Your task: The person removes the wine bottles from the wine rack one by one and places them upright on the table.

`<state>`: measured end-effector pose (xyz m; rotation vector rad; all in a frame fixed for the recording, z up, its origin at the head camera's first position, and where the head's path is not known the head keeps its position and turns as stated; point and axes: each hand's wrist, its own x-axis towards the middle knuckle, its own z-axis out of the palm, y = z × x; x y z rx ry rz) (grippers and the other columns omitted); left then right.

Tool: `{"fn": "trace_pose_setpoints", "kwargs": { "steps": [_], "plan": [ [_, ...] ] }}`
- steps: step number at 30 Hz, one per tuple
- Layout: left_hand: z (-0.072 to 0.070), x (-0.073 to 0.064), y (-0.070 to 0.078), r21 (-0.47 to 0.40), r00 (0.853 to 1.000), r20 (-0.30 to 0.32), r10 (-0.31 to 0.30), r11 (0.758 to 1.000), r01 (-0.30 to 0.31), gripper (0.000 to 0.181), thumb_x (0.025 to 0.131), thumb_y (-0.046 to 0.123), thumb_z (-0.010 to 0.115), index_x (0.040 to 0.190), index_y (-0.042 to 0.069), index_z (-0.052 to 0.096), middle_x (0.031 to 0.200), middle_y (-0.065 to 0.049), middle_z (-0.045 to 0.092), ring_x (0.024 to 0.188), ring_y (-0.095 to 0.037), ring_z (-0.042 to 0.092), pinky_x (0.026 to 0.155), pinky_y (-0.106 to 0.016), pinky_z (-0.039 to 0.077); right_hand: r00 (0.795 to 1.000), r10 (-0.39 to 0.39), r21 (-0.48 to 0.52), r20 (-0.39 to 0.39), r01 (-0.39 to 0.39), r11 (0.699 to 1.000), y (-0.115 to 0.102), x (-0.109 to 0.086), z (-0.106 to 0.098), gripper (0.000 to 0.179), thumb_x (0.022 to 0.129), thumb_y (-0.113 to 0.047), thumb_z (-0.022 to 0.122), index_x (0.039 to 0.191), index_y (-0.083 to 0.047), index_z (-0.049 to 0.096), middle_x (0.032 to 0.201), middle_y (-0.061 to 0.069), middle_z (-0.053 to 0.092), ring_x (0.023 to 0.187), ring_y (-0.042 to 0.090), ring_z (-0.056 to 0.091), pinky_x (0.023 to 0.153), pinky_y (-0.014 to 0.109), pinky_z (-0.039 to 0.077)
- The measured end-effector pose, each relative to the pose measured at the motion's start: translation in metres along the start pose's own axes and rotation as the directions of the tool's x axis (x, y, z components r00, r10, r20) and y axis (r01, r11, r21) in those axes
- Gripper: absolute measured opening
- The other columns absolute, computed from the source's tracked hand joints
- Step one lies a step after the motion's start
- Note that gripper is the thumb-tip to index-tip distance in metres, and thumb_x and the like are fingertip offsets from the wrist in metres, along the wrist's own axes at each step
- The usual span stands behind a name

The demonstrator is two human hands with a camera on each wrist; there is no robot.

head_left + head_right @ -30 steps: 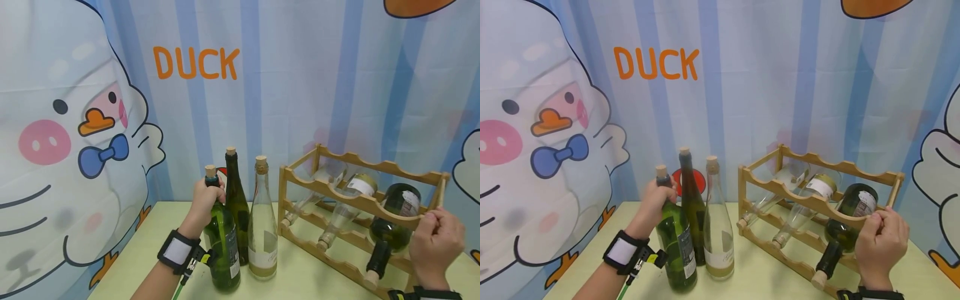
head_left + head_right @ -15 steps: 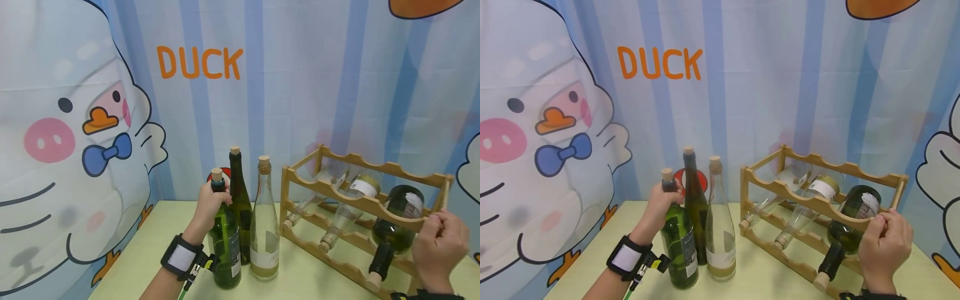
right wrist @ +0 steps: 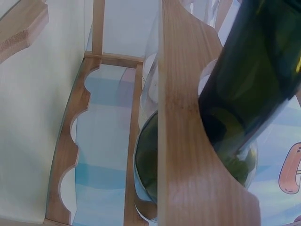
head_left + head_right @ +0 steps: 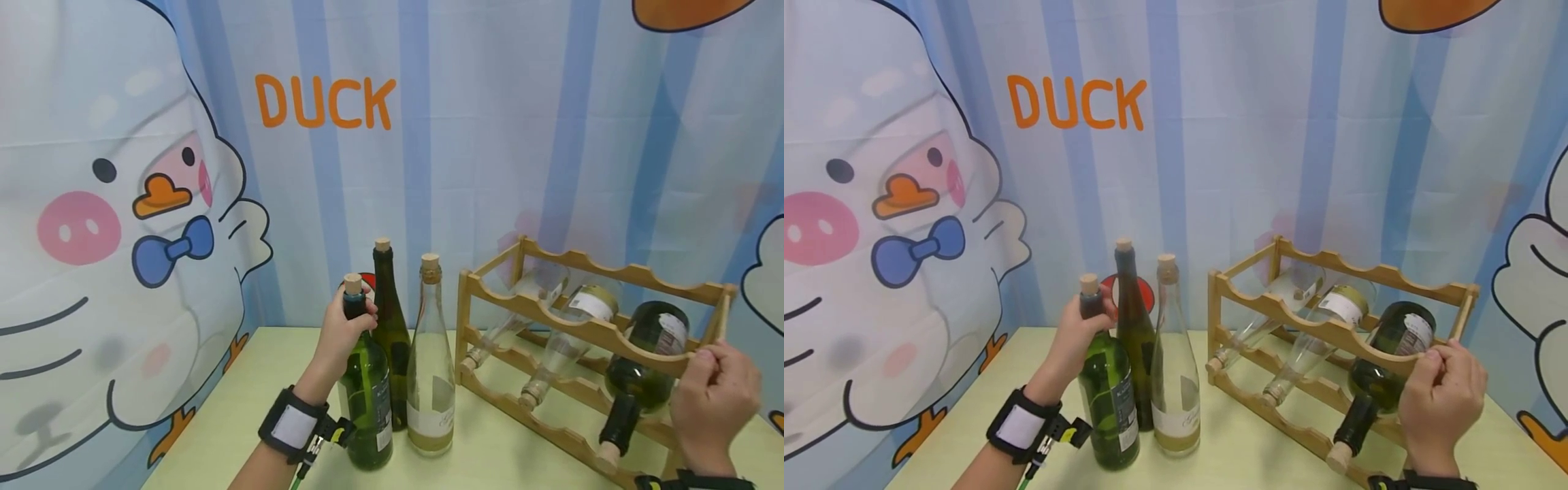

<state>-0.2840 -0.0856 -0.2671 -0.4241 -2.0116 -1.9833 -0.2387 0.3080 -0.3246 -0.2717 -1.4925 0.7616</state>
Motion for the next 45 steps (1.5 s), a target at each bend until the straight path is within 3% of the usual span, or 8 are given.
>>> {"fn": "trace_pose_setpoints", "kwargs": {
  "steps": [6,9,13,16,22,26,39,45],
  "plan": [
    [0.011,-0.021,0.003,0.112,0.915,-0.273,0.298,0.954,-0.278,0.064,0.075,-0.006,0.048,0.134,0.007,0.026,0.135,-0.012,0.033,0.123,-0.025,0.033,0.098,-0.041,0.027,1.0,0.0,-0.003,0.009,0.0,1.0,-0.001,0.0,0.001,0.028,0.087,-0.009,0.039,0.082,0.016,0.052,0.092,0.032,0.055,0.095,0.046,0.049,0.084,0.032,0.035],
    [0.026,-0.036,0.005,0.255,0.741,-0.349,0.573,0.819,-0.513,0.058,0.072,-0.008,0.047,0.128,-0.003,0.032,0.134,-0.016,0.034,0.124,-0.024,0.032,0.103,-0.038,0.022,1.0,0.001,-0.015,0.008,-0.001,1.0,-0.001,0.0,0.001,0.028,0.088,-0.009,0.038,0.082,0.015,0.051,0.091,0.033,0.055,0.095,0.046,0.049,0.086,0.035,0.038],
    [0.054,-0.048,0.006,0.388,0.457,-0.177,0.872,0.489,-0.782,0.043,0.065,-0.009,0.046,0.108,-0.013,0.044,0.12,-0.024,0.045,0.117,-0.026,0.042,0.1,-0.03,0.032,1.0,-0.006,-0.027,0.01,0.006,1.0,0.0,0.001,-0.001,0.029,0.089,-0.009,0.037,0.082,0.015,0.051,0.09,0.033,0.053,0.095,0.047,0.049,0.087,0.047,0.039],
    [0.078,-0.056,-0.001,0.398,0.365,0.032,0.931,0.323,-0.859,0.039,0.061,-0.007,0.048,0.1,-0.009,0.051,0.109,-0.021,0.052,0.105,-0.026,0.049,0.09,-0.029,0.042,1.0,-0.016,-0.021,0.019,0.017,1.0,0.0,0.002,-0.002,0.029,0.089,-0.009,0.037,0.082,0.016,0.05,0.089,0.033,0.052,0.095,0.048,0.048,0.087,0.052,0.038],
    [0.121,-0.067,-0.041,0.426,0.592,0.417,0.69,0.427,-0.797,0.049,0.067,-0.004,0.055,0.115,0.007,0.049,0.118,-0.007,0.052,0.106,-0.016,0.051,0.089,-0.022,0.043,1.0,-0.013,-0.013,0.015,0.013,1.0,0.0,0.003,-0.001,0.028,0.088,-0.008,0.037,0.082,0.016,0.05,0.087,0.033,0.051,0.094,0.047,0.048,0.088,0.047,0.039],
    [0.143,-0.058,-0.069,0.569,0.678,0.558,0.479,0.374,-0.732,0.064,0.071,-0.005,0.057,0.129,0.013,0.037,0.128,-0.005,0.045,0.114,-0.015,0.049,0.095,-0.024,0.041,1.0,-0.028,0.002,0.011,0.028,1.0,-0.001,0.003,-0.001,0.029,0.088,-0.009,0.038,0.081,0.016,0.05,0.087,0.033,0.051,0.093,0.046,0.048,0.086,0.039,0.038],
    [0.184,-0.027,-0.118,0.699,0.727,0.526,0.441,0.263,-0.665,0.093,0.067,0.008,0.075,0.14,0.022,0.021,0.134,-0.007,0.04,0.112,-0.015,0.051,0.09,-0.027,0.045,0.999,-0.016,-0.008,0.031,0.017,1.0,0.0,0.002,-0.001,0.03,0.089,-0.01,0.036,0.082,0.016,0.049,0.086,0.032,0.05,0.096,0.047,0.048,0.087,0.052,0.038],
    [0.196,-0.023,-0.125,0.688,0.68,0.528,0.508,0.214,-0.694,0.089,0.066,0.02,0.079,0.138,0.026,0.027,0.134,-0.005,0.041,0.116,-0.015,0.049,0.091,-0.027,0.044,0.999,-0.038,-0.003,0.019,0.038,0.999,0.001,0.0,-0.001,0.028,0.088,-0.009,0.036,0.081,0.016,0.049,0.084,0.031,0.049,0.091,0.046,0.047,0.081,0.047,0.037]
  ]
}}
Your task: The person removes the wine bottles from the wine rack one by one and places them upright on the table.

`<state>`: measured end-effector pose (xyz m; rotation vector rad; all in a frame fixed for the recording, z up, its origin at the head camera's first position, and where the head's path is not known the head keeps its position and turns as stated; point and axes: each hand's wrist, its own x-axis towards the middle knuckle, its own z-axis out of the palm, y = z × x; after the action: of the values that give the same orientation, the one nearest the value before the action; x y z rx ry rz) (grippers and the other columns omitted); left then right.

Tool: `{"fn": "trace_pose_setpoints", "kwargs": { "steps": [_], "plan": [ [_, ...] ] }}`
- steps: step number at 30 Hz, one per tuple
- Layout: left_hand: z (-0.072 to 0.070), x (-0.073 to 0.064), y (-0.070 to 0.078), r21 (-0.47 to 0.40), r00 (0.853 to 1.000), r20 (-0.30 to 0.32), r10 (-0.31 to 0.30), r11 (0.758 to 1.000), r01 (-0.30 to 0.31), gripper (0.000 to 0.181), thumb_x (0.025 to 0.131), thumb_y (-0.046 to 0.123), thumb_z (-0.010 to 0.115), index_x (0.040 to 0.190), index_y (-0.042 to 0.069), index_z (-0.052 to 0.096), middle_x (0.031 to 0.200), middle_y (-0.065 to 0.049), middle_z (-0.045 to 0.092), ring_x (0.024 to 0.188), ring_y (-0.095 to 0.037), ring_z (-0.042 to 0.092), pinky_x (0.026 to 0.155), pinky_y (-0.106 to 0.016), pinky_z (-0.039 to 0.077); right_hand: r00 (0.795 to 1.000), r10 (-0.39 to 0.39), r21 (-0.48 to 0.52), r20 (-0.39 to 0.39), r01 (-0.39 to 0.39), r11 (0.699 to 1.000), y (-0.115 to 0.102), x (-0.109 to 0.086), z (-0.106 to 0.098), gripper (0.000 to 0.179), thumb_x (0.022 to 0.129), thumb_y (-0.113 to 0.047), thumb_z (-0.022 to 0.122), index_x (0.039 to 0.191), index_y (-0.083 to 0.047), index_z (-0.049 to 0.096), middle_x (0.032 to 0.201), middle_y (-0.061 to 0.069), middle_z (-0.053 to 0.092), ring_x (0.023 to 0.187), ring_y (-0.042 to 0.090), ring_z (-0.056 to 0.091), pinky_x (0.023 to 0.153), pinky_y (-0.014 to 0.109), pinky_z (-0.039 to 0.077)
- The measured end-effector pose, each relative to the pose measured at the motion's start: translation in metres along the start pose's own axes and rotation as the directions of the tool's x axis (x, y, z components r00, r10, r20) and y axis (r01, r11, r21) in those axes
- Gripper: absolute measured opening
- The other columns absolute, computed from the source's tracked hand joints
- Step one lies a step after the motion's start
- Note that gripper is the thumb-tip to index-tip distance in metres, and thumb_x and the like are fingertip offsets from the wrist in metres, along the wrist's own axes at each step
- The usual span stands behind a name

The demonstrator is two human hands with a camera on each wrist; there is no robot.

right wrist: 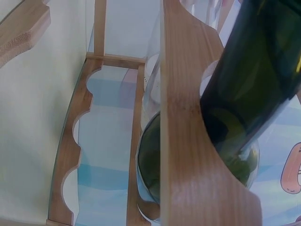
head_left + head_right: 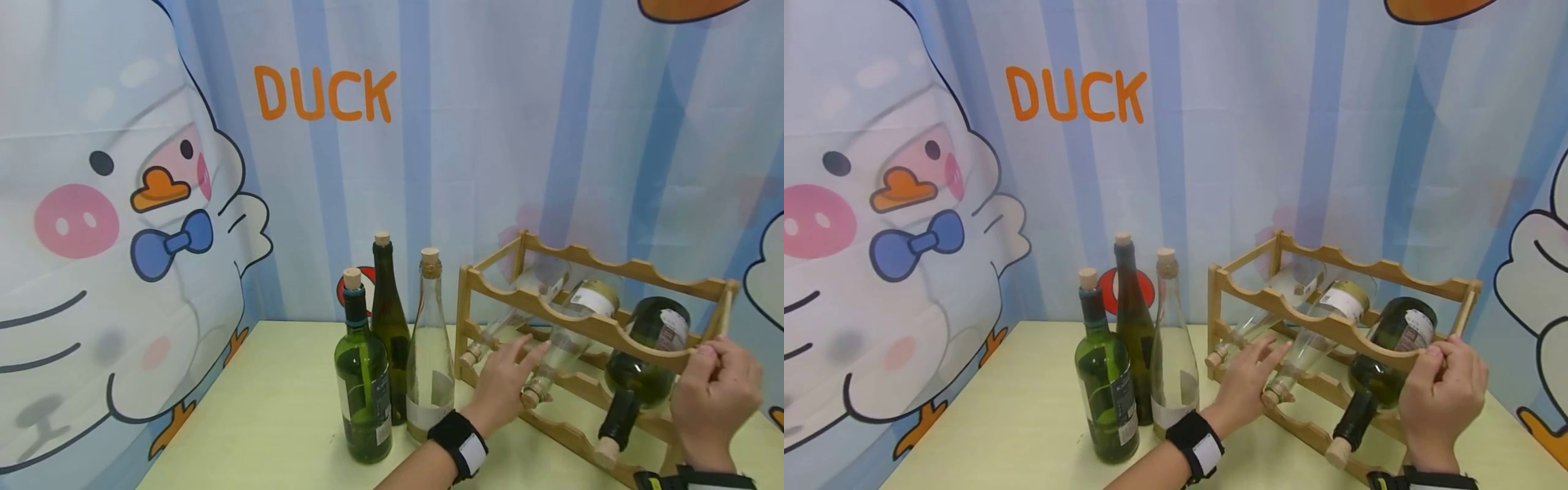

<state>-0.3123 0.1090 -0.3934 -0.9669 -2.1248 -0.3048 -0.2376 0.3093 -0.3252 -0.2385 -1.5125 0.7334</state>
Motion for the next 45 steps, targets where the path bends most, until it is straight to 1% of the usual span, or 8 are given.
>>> {"fn": "trace_pose_setpoints", "kwargs": {
  "steps": [5,10,13,22,29,32,38,45],
  "plan": [
    [0.005,-0.002,0.002,0.0,0.989,-0.111,0.099,0.995,-0.1,0.056,0.071,0.049,0.066,0.123,0.032,0.053,0.127,-0.002,0.051,0.11,-0.012,0.053,0.091,-0.026,0.044,1.0,0.006,-0.003,-0.002,-0.006,1.0,-0.001,-0.001,-0.001,0.029,0.088,-0.009,0.037,0.081,0.016,0.05,0.084,0.031,0.05,0.092,0.047,0.048,0.084,0.046,0.038],
    [0.003,-0.003,0.003,-0.034,0.98,-0.155,0.129,0.99,-0.136,0.041,0.077,0.045,0.063,0.115,0.032,0.059,0.124,0.0,0.053,0.108,-0.01,0.054,0.087,-0.021,0.045,1.0,0.002,-0.018,0.002,-0.002,1.0,-0.002,-0.001,-0.002,0.029,0.089,-0.009,0.036,0.083,0.016,0.05,0.084,0.031,0.049,0.09,0.046,0.048,0.082,0.045,0.038],
    [-0.001,-0.007,0.004,-0.05,0.976,-0.175,0.131,0.989,-0.142,0.037,0.08,0.041,0.062,0.116,0.031,0.059,0.121,0.001,0.055,0.105,-0.007,0.056,0.085,-0.018,0.046,1.0,0.002,-0.019,0.004,-0.002,1.0,-0.001,0.0,-0.002,0.029,0.089,-0.009,0.036,0.083,0.016,0.05,0.086,0.032,0.05,0.091,0.046,0.047,0.085,0.048,0.039],
    [-0.018,-0.024,0.007,-0.107,0.949,-0.273,0.156,0.976,-0.191,0.026,0.084,0.032,0.061,0.108,0.023,0.064,0.116,0.0,0.059,0.102,-0.006,0.057,0.092,-0.015,0.041,1.0,0.01,-0.018,-0.007,-0.01,1.0,0.001,0.001,-0.001,0.028,0.089,-0.009,0.036,0.085,0.016,0.05,0.084,0.028,0.048,0.089,0.044,0.046,0.085,0.031,0.035],
    [-0.026,-0.035,0.013,-0.168,0.931,-0.325,0.167,0.958,-0.231,0.022,0.08,0.025,0.065,0.102,0.02,0.062,0.116,-0.002,0.057,0.101,-0.01,0.056,0.092,-0.015,0.041,1.0,0.02,-0.007,0.0,-0.02,1.0,-0.001,0.0,-0.002,0.029,0.088,-0.009,0.036,0.084,0.016,0.05,0.086,0.03,0.048,0.092,0.046,0.046,0.089,0.04,0.037],
    [-0.029,-0.037,0.013,-0.162,0.919,-0.359,0.165,0.958,-0.235,0.023,0.075,0.025,0.071,0.096,0.02,0.064,0.112,-0.001,0.058,0.097,-0.01,0.056,0.09,-0.014,0.042,1.0,0.028,-0.007,-0.01,-0.028,1.0,-0.001,0.0,-0.001,0.029,0.088,-0.009,0.037,0.084,0.016,0.05,0.082,0.025,0.048,0.092,0.045,0.047,0.089,0.03,0.036],
    [-0.038,-0.047,0.014,-0.149,0.9,-0.382,0.21,0.947,-0.284,0.017,0.076,0.027,0.07,0.091,0.021,0.065,0.109,-0.001,0.057,0.099,-0.011,0.053,0.092,-0.016,0.04,1.0,0.013,-0.008,-0.001,-0.013,1.0,0.0,-0.001,0.001,0.028,0.088,-0.009,0.037,0.085,0.016,0.05,0.083,0.027,0.049,0.091,0.044,0.047,0.086,0.035,0.036],
    [-0.049,-0.058,0.015,-0.176,0.856,-0.452,0.249,0.916,-0.36,0.02,0.077,0.026,0.069,0.091,0.016,0.06,0.103,-0.003,0.056,0.097,-0.014,0.052,0.093,-0.018,0.039,1.0,0.024,-0.01,-0.005,-0.024,1.0,0.0,-0.002,0.001,0.029,0.088,-0.01,0.036,0.085,0.016,0.051,0.087,0.03,0.05,0.092,0.046,0.047,0.086,0.034,0.037]
  ]
}}
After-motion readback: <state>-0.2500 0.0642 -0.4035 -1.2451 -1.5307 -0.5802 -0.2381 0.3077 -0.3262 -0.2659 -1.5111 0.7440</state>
